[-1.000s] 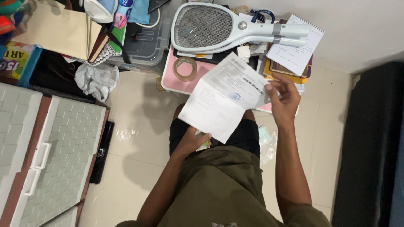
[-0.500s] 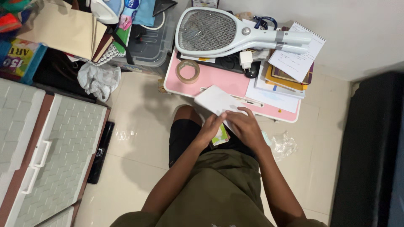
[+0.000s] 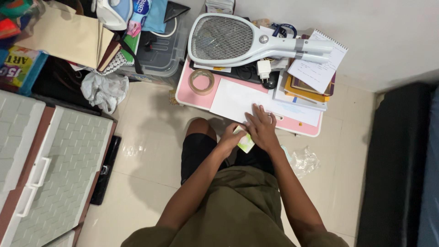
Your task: The person sorts and organizes various items including cables, a power adapter, a book, and toy guns on a small desk and on the floor.
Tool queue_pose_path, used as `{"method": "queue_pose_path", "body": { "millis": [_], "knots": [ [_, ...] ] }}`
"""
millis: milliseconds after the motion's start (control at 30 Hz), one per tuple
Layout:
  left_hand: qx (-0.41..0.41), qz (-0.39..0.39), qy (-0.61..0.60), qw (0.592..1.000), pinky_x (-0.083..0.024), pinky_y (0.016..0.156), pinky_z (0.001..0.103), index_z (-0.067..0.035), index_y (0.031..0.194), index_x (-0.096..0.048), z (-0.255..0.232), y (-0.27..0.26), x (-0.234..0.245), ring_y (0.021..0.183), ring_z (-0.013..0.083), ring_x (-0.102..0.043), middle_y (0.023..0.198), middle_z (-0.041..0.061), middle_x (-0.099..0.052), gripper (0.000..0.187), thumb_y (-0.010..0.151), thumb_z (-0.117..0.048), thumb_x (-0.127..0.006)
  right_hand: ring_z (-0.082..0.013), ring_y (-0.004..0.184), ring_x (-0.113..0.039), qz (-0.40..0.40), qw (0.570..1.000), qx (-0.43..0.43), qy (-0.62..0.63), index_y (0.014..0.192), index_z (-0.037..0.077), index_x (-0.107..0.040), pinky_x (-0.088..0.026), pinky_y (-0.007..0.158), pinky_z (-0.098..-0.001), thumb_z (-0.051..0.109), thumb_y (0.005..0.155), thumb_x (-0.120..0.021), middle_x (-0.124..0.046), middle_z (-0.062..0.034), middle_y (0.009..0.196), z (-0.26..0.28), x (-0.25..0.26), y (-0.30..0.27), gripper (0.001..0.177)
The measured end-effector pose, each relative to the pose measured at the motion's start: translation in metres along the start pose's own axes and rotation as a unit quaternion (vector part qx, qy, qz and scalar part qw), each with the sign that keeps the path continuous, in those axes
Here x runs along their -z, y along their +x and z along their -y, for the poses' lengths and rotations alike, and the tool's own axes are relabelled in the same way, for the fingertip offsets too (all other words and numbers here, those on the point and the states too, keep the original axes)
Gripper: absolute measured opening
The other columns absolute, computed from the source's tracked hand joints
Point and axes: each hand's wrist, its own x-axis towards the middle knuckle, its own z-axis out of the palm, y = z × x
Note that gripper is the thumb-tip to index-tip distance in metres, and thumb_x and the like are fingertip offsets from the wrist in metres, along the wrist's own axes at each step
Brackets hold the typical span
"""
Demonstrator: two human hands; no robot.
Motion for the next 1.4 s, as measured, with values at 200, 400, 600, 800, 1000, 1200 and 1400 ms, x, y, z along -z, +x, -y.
{"method": "queue_pose_path", "body": {
  "millis": [200, 400, 600, 800, 1000, 1200, 1400],
  "knots": [
    [-0.097, -0.096, -0.088, 0.987, -0.054, 0.078, 0.029, -0.002, 0.111, -0.069, -0.003, -0.026, 0.020, 0.091, 0.0129, -0.065, 0.102, 0.007, -0.069, 0.020, 0.092, -0.008, -0.072, -0.0397, 0.152, -0.037, -0.047, 0.998, -0.005, 0.031, 0.144, 0.010, -0.061, -0.023, 0.117, -0.0614, 0.027, 0.109, -0.054, -0.042, -0.0234, 0.162, 0.022, 0.006, 0.013, 0.040],
    [-0.163, -0.127, -0.128, 0.970, -0.053, 0.076, 0.031, 0.004, 0.107, -0.068, -0.031, -0.030, 0.050, 0.085, 0.0145, -0.068, 0.095, 0.009, -0.075, 0.020, 0.091, -0.005, -0.074, -0.0440, 0.092, -0.068, 0.147, 0.918, -0.281, 0.237, 0.127, 0.010, -0.076, -0.055, 0.084, -0.0495, 0.018, 0.097, -0.075, -0.074, -0.0284, 0.095, 0.079, 0.035, 0.014, 0.031],
    [-0.219, -0.357, -0.120, 0.900, -0.055, 0.073, 0.030, 0.002, 0.100, -0.066, -0.032, -0.006, 0.101, 0.077, 0.0180, -0.068, 0.083, 0.011, -0.072, 0.040, 0.110, -0.028, -0.041, -0.0311, 0.136, -0.064, -0.210, 0.965, 0.020, 0.154, 0.126, 0.009, -0.070, -0.042, 0.121, -0.0466, -0.007, 0.095, -0.061, -0.072, -0.0116, 0.131, 0.056, 0.032, 0.046, 0.037],
    [-0.145, -0.427, -0.010, 0.893, -0.051, 0.068, 0.035, -0.001, 0.097, -0.067, 0.032, 0.066, 0.202, 0.076, 0.0211, -0.065, 0.086, 0.011, -0.071, 0.027, 0.098, -0.022, -0.050, -0.0325, 0.143, -0.038, 0.053, 0.995, 0.070, 0.047, 0.137, 0.005, -0.059, -0.013, 0.116, -0.0615, 0.029, 0.087, -0.075, -0.046, -0.0141, 0.153, 0.015, 0.024, 0.089, 0.058],
    [-0.232, -0.299, 0.390, 0.839, -0.050, 0.099, 0.054, -0.004, 0.115, -0.069, 0.092, 0.145, 0.287, 0.115, 0.0431, -0.062, 0.117, 0.022, -0.069, 0.028, 0.100, -0.027, -0.066, -0.0322, 0.152, -0.034, 0.030, 0.996, 0.028, 0.074, 0.139, 0.007, -0.059, -0.017, 0.124, -0.0558, 0.027, 0.095, -0.070, -0.040, -0.0168, 0.162, 0.000, 0.016, 0.090, 0.050],
    [-0.116, -0.200, 0.614, 0.755, -0.038, 0.097, 0.071, -0.012, 0.162, -0.028, 0.109, 0.182, 0.310, 0.154, 0.0529, -0.010, 0.169, 0.025, -0.014, 0.094, 0.086, -0.053, -0.066, -0.0330, 0.150, -0.043, -0.053, 0.992, 0.017, 0.114, 0.128, 0.005, -0.066, -0.035, 0.120, -0.0484, 0.002, 0.087, -0.070, -0.054, -0.0138, 0.151, 0.011, 0.002, 0.080, 0.041],
    [0.057, -0.165, 0.672, 0.720, -0.016, 0.102, 0.087, -0.026, 0.161, -0.026, 0.142, 0.157, 0.303, 0.154, 0.0441, -0.007, 0.170, 0.009, -0.016, 0.091, 0.085, -0.061, -0.062, -0.0331, 0.137, -0.054, -0.056, 0.986, 0.042, 0.154, 0.118, 0.002, -0.068, -0.043, 0.113, -0.0459, -0.006, 0.086, -0.068, -0.063, -0.0146, 0.139, 0.016, 0.004, 0.093, 0.033]
  ]
}}
